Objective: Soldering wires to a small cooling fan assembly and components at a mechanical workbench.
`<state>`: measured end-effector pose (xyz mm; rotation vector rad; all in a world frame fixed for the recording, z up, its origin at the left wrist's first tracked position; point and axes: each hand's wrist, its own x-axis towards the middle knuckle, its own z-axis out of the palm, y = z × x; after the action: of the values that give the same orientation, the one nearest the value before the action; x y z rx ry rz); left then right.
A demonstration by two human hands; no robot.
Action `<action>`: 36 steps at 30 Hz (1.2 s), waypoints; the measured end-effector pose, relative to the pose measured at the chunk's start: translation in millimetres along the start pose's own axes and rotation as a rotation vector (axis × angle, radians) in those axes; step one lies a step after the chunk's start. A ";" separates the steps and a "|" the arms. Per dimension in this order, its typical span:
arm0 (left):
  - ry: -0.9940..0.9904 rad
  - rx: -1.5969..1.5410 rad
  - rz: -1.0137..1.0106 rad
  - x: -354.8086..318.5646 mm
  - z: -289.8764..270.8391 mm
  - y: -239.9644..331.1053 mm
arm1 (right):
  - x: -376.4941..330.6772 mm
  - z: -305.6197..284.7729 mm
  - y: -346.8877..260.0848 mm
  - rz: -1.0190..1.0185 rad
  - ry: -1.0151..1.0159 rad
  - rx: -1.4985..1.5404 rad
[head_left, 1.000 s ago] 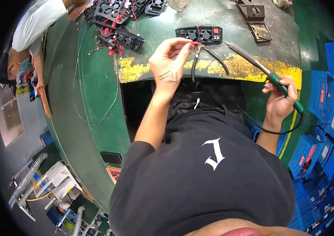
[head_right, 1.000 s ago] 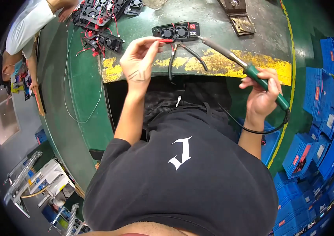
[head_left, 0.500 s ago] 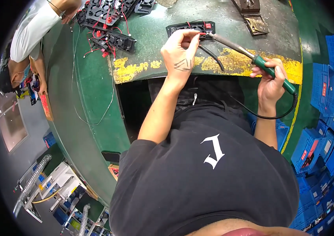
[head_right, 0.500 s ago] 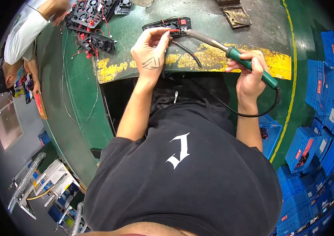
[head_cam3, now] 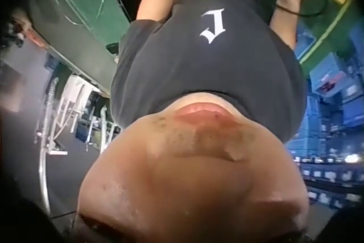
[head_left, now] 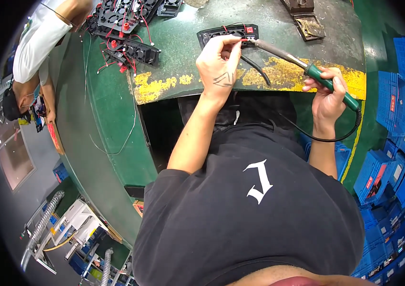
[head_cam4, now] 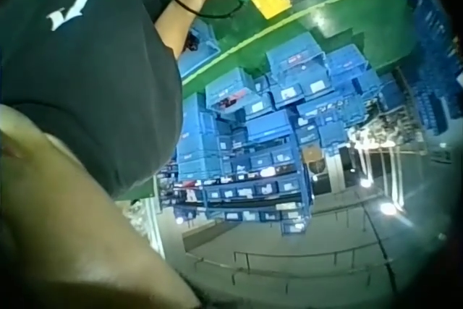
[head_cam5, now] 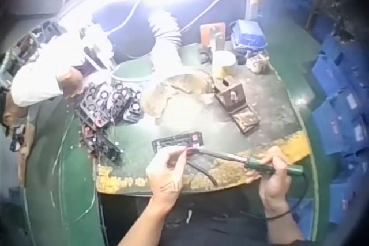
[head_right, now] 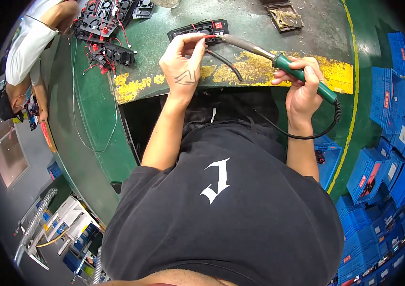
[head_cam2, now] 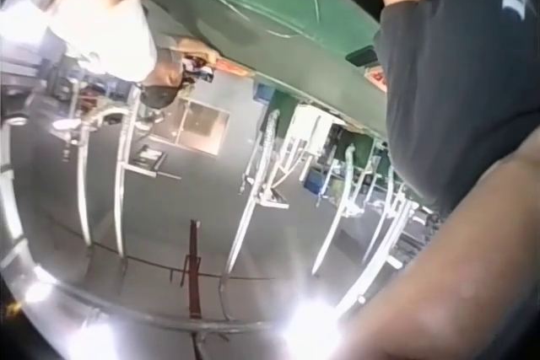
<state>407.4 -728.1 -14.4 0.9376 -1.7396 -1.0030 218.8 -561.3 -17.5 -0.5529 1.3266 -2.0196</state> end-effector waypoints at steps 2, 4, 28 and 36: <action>0.000 -0.011 -0.002 -0.1 0.8 -0.7 | 0.2 -0.6 0.2 -0.001 0.004 -0.001; 0.002 -0.022 -0.004 -0.2 1.5 -1.5 | 0.5 -1.5 0.9 -0.003 0.006 -0.002; 0.004 -0.001 0.134 -1.8 11.4 -9.4 | 0.7 -12.5 10.7 0.057 0.041 0.113; -0.024 0.028 0.153 -1.1 10.6 -9.7 | -0.2 -15.2 10.2 0.069 0.072 0.163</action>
<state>399.5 -728.4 -26.5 0.7998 -1.8195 -0.8963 211.8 -554.2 -32.9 -0.3586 1.1925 -2.0841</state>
